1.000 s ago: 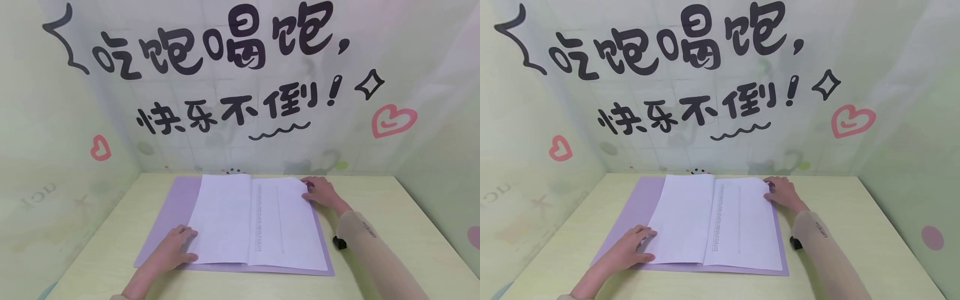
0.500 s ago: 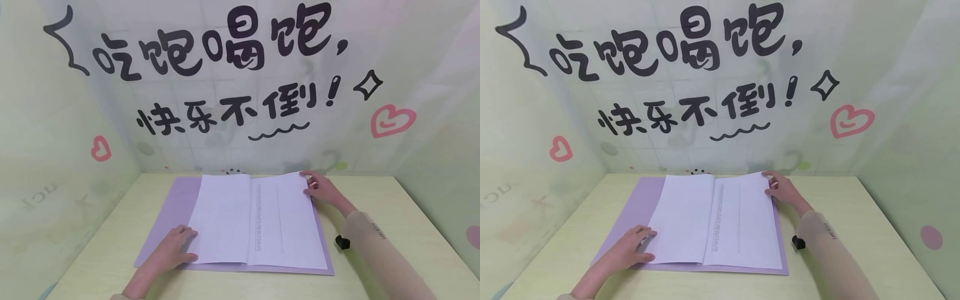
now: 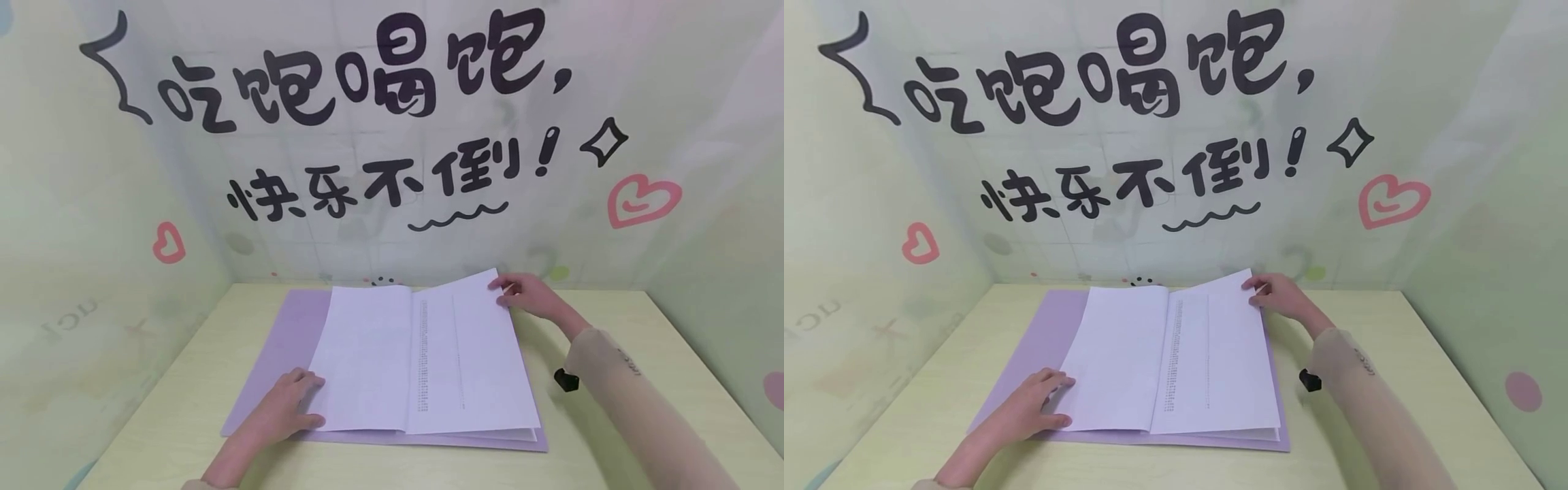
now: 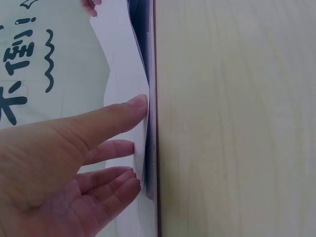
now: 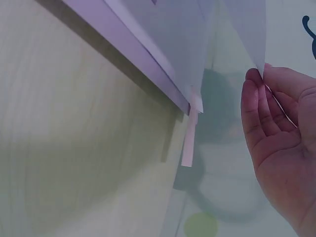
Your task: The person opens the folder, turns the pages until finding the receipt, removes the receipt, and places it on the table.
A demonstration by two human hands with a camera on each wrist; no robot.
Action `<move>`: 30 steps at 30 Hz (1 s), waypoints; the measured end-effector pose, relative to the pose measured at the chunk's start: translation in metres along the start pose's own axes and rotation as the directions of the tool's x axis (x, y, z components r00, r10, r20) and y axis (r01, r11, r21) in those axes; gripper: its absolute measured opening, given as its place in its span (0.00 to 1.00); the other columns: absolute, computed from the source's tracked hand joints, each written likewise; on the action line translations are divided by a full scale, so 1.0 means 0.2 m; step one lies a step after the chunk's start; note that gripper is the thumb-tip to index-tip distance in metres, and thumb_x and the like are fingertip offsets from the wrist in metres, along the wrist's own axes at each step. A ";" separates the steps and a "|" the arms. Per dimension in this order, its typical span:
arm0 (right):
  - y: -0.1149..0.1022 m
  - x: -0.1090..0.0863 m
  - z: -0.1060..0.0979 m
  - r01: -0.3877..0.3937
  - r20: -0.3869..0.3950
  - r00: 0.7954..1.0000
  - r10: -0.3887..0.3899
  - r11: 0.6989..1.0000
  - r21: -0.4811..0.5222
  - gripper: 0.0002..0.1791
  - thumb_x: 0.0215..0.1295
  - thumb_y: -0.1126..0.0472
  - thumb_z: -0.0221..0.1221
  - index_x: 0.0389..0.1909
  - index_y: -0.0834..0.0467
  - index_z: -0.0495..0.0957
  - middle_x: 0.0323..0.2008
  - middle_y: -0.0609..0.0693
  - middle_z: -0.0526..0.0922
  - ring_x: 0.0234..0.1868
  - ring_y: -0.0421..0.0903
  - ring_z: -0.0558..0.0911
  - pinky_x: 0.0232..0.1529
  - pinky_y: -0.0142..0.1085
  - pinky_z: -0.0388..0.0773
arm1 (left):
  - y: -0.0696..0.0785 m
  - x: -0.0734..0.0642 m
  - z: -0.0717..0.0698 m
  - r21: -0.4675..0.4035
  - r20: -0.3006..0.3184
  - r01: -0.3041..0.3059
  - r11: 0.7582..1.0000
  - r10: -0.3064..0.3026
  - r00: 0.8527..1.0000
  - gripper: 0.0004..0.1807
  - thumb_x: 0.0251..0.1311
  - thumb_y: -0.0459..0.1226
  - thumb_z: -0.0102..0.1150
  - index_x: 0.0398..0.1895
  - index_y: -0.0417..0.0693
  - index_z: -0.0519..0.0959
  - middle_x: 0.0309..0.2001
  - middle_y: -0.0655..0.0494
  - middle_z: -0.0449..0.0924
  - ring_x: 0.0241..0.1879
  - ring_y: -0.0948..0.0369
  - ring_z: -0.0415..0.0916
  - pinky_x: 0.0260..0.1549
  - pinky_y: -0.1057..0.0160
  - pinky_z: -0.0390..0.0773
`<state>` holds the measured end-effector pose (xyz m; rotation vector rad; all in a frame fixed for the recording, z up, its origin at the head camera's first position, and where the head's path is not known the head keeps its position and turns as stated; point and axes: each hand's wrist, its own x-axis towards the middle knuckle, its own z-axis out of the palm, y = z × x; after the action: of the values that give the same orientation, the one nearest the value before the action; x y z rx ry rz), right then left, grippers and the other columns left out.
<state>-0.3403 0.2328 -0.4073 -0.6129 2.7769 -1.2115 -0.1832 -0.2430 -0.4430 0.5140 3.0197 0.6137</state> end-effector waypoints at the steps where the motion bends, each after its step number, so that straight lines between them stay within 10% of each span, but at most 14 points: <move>1: -0.01 0.01 -0.01 -0.003 0.006 1.000 0.003 1.000 -0.006 0.17 0.64 0.65 0.63 0.54 0.64 0.79 0.48 0.63 0.82 0.41 0.46 0.79 0.38 0.30 0.78 | 0.00 0.00 0.00 0.002 -0.001 -0.002 1.000 0.002 1.000 0.34 0.41 0.43 0.78 0.54 0.40 0.78 0.54 0.43 0.77 0.54 0.44 0.74 0.56 0.42 0.77; 21: -0.38 0.20 -0.15 0.114 0.114 0.988 -0.107 0.992 -0.059 0.17 0.70 0.58 0.57 0.56 0.59 0.80 0.55 0.56 0.84 0.56 0.52 0.80 0.60 0.47 0.76 | -0.02 -0.01 0.01 -0.010 0.011 0.018 1.000 -0.018 1.000 0.35 0.42 0.44 0.78 0.56 0.41 0.78 0.56 0.42 0.76 0.56 0.42 0.73 0.58 0.41 0.76; 30: -0.54 0.30 -0.12 0.117 0.145 0.983 -0.113 0.993 -0.018 0.19 0.72 0.57 0.53 0.59 0.57 0.78 0.58 0.54 0.82 0.54 0.52 0.80 0.55 0.43 0.80 | -0.01 0.00 0.00 -0.005 0.008 0.009 1.000 -0.009 1.000 0.35 0.41 0.43 0.78 0.55 0.40 0.78 0.54 0.43 0.77 0.55 0.44 0.74 0.57 0.42 0.77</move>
<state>-0.3638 0.1613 -0.3069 -0.8387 2.6749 -1.1030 -0.1843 -0.2449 -0.4437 0.5010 3.0109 0.6176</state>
